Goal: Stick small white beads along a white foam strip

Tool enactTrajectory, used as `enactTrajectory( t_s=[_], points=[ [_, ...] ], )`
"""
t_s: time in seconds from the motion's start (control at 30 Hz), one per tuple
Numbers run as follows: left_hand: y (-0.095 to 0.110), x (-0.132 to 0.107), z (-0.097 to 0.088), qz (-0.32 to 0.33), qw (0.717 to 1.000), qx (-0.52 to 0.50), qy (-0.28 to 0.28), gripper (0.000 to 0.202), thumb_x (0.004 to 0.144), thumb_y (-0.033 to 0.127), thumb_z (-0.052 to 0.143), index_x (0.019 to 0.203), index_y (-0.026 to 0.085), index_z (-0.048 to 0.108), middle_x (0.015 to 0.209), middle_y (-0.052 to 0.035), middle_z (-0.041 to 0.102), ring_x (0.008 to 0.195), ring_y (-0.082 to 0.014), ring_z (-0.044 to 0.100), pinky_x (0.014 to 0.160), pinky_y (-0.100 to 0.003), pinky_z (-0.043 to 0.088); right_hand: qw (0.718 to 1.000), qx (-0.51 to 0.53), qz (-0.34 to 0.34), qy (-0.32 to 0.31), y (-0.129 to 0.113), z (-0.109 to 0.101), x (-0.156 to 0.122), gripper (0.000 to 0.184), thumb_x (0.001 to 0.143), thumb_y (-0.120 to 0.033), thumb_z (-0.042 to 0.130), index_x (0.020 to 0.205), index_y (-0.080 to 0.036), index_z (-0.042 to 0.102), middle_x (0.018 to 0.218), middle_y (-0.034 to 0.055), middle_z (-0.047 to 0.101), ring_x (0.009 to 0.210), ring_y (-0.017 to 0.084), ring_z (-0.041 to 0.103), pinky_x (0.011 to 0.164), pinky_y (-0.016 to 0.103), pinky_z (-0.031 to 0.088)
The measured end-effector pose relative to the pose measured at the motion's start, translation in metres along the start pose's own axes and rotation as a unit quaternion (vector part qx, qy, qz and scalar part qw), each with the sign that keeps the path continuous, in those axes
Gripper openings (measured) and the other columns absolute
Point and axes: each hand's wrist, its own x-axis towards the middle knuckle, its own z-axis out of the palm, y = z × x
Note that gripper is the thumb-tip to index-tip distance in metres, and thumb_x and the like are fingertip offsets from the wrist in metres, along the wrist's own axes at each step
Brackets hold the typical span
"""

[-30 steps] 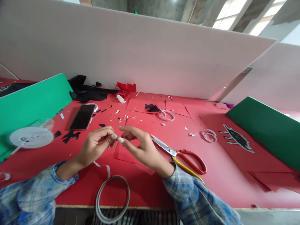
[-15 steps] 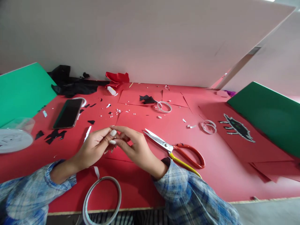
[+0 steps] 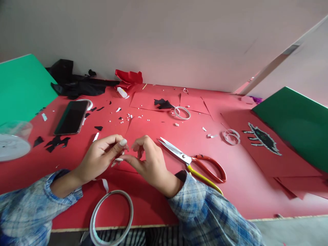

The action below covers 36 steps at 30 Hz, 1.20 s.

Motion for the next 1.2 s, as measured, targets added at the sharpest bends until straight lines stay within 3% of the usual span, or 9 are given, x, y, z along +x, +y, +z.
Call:
enactTrajectory(
  t_s=[0.17, 0.37, 0.63, 0.83, 0.93, 1.1, 1.2],
  points=[
    [-0.001, -0.003, 0.003, 0.019, 0.998, 0.055, -0.002, 0.033, 0.092, 0.043, 0.043, 0.070, 0.020, 0.049, 0.052, 0.0062, 0.043, 0.042, -0.0064, 0.039, 0.043, -0.019, 0.035, 0.999, -0.006, 0.027, -0.021, 0.001, 0.001, 0.000, 0.027, 0.084, -0.037, 0.063, 0.080, -0.022, 0.041, 0.070, -0.0032, 0.049, 0.054, 0.009, 0.044, 0.052, 0.023, 0.040],
    [0.000, -0.004, 0.005, 0.103, 0.985, 0.136, 0.011, 0.030, 0.093, 0.032, 0.041, 0.067, 0.019, 0.045, 0.053, 0.0059, 0.043, 0.045, -0.0072, 0.039, 0.047, -0.019, 0.035, 0.996, 0.035, 0.053, -0.064, 0.001, 0.003, -0.004, 0.018, 0.088, -0.027, 0.057, 0.083, -0.022, 0.040, 0.070, -0.0038, 0.049, 0.057, 0.009, 0.046, 0.053, 0.022, 0.039],
    [0.003, -0.005, -0.004, 0.065, 0.992, 0.089, -0.060, 0.031, 0.096, 0.035, 0.038, 0.072, 0.018, 0.049, 0.059, 0.0049, 0.051, 0.050, -0.0061, 0.047, 0.051, -0.017, 0.041, 0.998, 0.050, 0.023, -0.040, 0.007, 0.003, -0.004, 0.014, 0.089, -0.016, 0.053, 0.088, -0.022, 0.040, 0.072, -0.0042, 0.046, 0.058, 0.008, 0.044, 0.053, 0.021, 0.038],
    [0.000, -0.004, -0.003, 0.049, 0.997, 0.062, -0.003, 0.029, 0.094, 0.038, 0.043, 0.076, 0.018, 0.054, 0.057, 0.0055, 0.050, 0.050, -0.0059, 0.048, 0.049, -0.016, 0.041, 0.999, 0.048, 0.007, -0.024, 0.001, -0.001, -0.004, 0.014, 0.086, -0.015, 0.058, 0.089, -0.020, 0.045, 0.071, -0.0038, 0.048, 0.059, 0.008, 0.045, 0.053, 0.021, 0.040],
    [-0.002, -0.001, -0.003, 0.061, 0.995, 0.066, 0.046, 0.026, 0.093, 0.039, 0.046, 0.082, 0.019, 0.058, 0.061, 0.0046, 0.052, 0.052, -0.0063, 0.050, 0.050, -0.016, 0.043, 0.993, 0.087, 0.059, -0.059, -0.007, -0.002, -0.001, 0.002, 0.087, -0.016, 0.055, 0.086, -0.017, 0.054, 0.069, -0.0023, 0.053, 0.057, 0.007, 0.047, 0.054, 0.021, 0.041],
    [-0.005, 0.001, -0.003, 0.085, 0.987, 0.111, 0.083, 0.019, 0.089, 0.038, 0.053, 0.091, 0.020, 0.058, 0.076, 0.0012, 0.059, 0.058, -0.0073, 0.052, 0.052, -0.017, 0.043, 0.947, 0.225, 0.208, -0.094, -0.011, -0.001, 0.002, 0.017, 0.090, -0.028, 0.054, 0.094, -0.015, 0.064, 0.070, -0.0006, 0.059, 0.051, 0.005, 0.050, 0.047, 0.018, 0.042],
    [-0.010, 0.002, -0.002, 0.101, 0.981, 0.132, 0.094, 0.019, 0.087, 0.038, 0.057, 0.094, 0.020, 0.059, 0.085, -0.0010, 0.059, 0.068, -0.0093, 0.056, 0.060, -0.019, 0.047, 0.926, 0.270, 0.250, -0.089, -0.010, -0.001, 0.004, 0.017, 0.089, -0.029, 0.055, 0.090, -0.015, 0.066, 0.067, -0.0011, 0.059, 0.047, 0.004, 0.050, 0.044, 0.018, 0.042]
  ],
)
